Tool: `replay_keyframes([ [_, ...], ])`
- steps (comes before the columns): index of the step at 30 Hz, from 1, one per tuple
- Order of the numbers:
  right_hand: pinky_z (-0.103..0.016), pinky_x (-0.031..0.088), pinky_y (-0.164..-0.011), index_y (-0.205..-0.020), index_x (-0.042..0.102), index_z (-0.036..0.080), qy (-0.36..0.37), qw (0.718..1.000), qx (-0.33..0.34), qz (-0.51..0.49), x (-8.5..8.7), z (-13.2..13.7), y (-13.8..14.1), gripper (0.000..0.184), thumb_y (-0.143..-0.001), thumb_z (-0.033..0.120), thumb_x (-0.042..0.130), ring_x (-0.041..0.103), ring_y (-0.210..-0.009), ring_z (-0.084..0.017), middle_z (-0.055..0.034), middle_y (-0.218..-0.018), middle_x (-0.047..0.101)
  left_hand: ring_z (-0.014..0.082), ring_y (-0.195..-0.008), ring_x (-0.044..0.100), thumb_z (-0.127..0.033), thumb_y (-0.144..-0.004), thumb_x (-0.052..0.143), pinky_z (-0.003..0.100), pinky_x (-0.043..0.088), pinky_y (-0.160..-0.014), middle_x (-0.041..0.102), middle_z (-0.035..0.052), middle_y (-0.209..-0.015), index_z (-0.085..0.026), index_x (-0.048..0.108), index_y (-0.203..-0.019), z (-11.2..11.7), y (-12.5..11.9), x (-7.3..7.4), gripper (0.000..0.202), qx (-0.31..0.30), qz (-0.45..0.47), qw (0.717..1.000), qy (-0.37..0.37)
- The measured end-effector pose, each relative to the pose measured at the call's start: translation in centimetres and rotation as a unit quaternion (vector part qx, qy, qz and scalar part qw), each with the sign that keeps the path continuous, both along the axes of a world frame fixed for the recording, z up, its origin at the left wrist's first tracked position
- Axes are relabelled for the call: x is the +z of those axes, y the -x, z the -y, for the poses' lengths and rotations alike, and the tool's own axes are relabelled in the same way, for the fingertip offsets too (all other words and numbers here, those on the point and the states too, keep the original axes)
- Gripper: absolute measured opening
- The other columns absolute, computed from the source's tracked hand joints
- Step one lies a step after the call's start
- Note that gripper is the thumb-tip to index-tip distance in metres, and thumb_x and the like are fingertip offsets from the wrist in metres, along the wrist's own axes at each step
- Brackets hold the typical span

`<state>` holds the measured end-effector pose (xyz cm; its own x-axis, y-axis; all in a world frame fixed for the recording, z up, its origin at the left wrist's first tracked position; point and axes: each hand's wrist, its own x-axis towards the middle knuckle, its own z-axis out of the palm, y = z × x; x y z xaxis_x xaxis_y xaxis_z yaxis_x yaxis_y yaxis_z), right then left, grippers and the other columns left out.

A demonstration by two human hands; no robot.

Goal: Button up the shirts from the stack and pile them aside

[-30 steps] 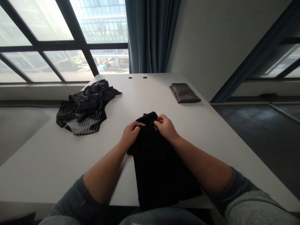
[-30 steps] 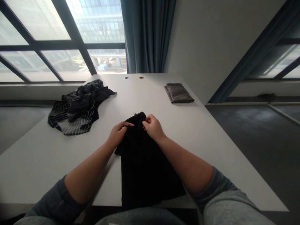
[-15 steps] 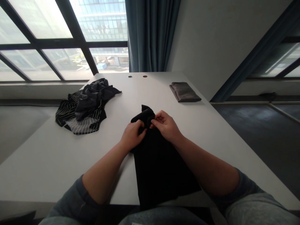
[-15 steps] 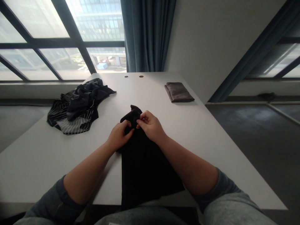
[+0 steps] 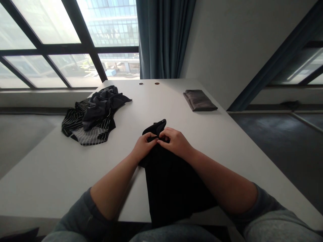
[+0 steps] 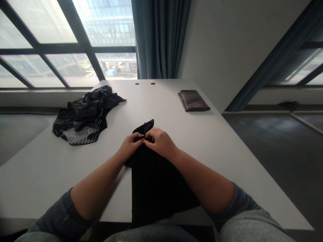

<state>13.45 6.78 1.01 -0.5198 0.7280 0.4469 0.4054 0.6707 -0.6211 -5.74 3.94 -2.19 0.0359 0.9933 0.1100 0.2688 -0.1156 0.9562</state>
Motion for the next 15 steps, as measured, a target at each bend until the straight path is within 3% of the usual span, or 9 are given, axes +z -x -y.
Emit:
replay_keyframes([
  [5,-0.028,0.044,-0.072,-0.081,0.064,0.020,-0.003,0.998,-0.044,0.036,-0.9,-0.2,0.2,0.011,-0.082,0.010,0.067,0.058,-0.074,-0.016,-0.0001,-0.082,0.063,0.0202,-0.077,0.067,-0.042,-0.079,0.075,0.030,0.050,-0.070,0.074,0.0027,-0.081,-0.019,0.074,-0.086,-0.1,0.0,-0.2,0.024,0.023,0.047,0.996,0.074],
  [10,-0.028,0.040,-0.068,-0.076,0.063,0.020,0.009,0.992,-0.102,0.068,-1.3,-0.3,0.4,0.010,-0.081,0.012,0.066,0.055,-0.069,-0.015,-0.0001,-0.076,0.062,0.0224,-0.089,0.070,-0.035,-0.082,0.072,0.033,0.050,-0.081,0.077,0.0032,-0.090,-0.021,0.076,-0.088,0.2,-0.6,0.0,0.016,0.057,-0.037,0.998,0.009],
  [15,-0.027,0.040,-0.065,-0.076,0.067,0.020,0.089,0.991,-0.091,0.037,-1.3,-0.3,0.4,0.007,-0.080,0.015,0.064,0.057,-0.066,-0.015,0.0007,-0.073,0.064,0.0205,-0.088,0.068,-0.028,-0.084,0.068,0.032,0.049,-0.080,0.074,0.0009,-0.090,-0.022,0.066,-0.086,0.1,-0.8,-0.6,0.007,0.087,-0.046,0.995,-0.016],
])
